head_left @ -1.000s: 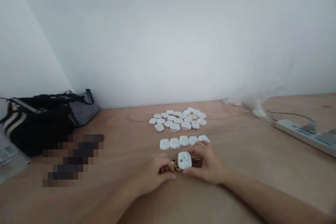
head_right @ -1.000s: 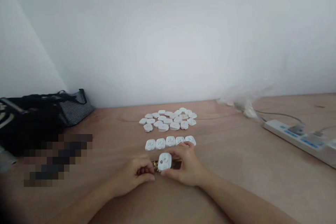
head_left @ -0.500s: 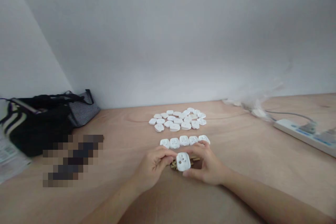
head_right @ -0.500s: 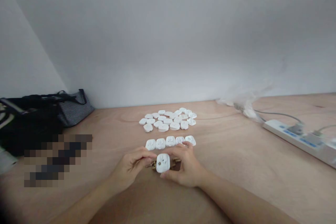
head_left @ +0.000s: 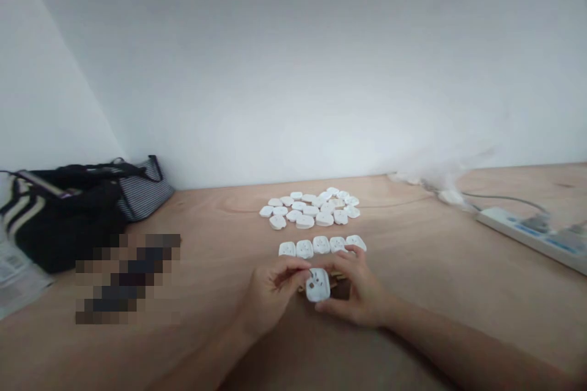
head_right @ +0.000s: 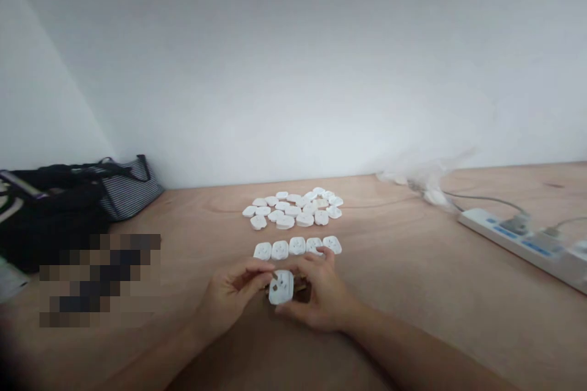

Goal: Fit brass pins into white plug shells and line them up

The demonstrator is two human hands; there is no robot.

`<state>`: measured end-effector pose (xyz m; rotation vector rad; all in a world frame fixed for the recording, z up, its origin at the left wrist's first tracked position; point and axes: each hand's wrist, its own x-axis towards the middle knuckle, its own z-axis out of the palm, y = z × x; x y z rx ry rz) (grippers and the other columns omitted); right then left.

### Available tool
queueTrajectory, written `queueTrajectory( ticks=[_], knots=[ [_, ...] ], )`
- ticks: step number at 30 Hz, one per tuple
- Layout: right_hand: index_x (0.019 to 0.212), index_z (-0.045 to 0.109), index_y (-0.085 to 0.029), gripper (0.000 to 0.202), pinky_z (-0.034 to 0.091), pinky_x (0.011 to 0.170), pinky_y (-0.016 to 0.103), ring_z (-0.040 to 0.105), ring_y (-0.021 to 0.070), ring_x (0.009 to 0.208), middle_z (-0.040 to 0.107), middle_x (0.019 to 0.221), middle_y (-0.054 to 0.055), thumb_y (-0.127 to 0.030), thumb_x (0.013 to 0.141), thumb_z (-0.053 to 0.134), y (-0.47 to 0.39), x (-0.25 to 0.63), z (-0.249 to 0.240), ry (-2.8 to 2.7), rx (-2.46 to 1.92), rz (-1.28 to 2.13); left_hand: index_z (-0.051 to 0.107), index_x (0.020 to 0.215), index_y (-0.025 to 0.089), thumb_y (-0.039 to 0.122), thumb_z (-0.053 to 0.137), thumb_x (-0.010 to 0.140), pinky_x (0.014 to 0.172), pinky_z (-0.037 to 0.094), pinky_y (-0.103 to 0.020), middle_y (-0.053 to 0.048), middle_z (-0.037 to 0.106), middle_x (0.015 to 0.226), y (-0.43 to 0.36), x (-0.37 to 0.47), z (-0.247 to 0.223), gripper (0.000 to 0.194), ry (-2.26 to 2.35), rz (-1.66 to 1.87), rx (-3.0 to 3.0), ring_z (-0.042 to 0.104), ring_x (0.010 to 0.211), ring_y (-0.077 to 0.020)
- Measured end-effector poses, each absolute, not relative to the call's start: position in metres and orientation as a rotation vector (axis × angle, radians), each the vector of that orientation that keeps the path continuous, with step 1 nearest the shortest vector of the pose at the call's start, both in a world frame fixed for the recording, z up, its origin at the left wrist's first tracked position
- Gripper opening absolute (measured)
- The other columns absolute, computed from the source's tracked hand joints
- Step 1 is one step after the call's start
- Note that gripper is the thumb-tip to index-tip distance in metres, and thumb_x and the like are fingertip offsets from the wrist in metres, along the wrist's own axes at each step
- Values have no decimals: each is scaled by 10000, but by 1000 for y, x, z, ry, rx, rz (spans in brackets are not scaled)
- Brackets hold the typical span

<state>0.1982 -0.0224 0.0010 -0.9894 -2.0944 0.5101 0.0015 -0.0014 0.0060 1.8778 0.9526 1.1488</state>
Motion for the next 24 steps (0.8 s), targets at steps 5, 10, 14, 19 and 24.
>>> queueTrajectory(
  ticks=[5,10,14,19,24],
  knots=[
    [1045,560,-262,448,138,991,463,560,237,967,655,991,18,-429,655,702,-21,199,-2,-2102,-963,512,700,829,173,207,625,779,704,522,-257,-30,705,791,-2,3,3,96,897,1174,2002,650,735,-167],
    [1052,556,-273,451,120,999,471,558,243,978,653,1012,19,-439,659,702,-22,199,-2,-2108,-959,495,719,789,185,189,664,746,669,524,-249,-26,700,752,-1,6,2,71,908,1289,1980,648,699,-162],
    [1074,541,-272,459,117,1003,477,560,243,991,648,1048,23,-450,677,688,-22,198,-3,-2116,-945,485,719,783,187,172,669,738,694,529,-260,-28,696,775,0,9,0,69,862,1313,1938,649,730,-165],
    [1093,525,-265,458,121,999,474,554,243,1004,636,1074,38,-454,701,668,-22,199,-3,-2117,-933,509,717,776,182,151,669,729,675,535,-243,-15,697,755,1,12,-2,74,862,1381,1890,647,708,-152],
    [1111,508,-268,458,100,1005,463,545,243,1026,627,1099,39,-452,719,655,-22,198,-4,-2119,-929,469,718,785,183,198,663,743,755,535,-278,-34,704,819,2,12,-6,71,925,1360,1928,653,791,-177]
  ],
)
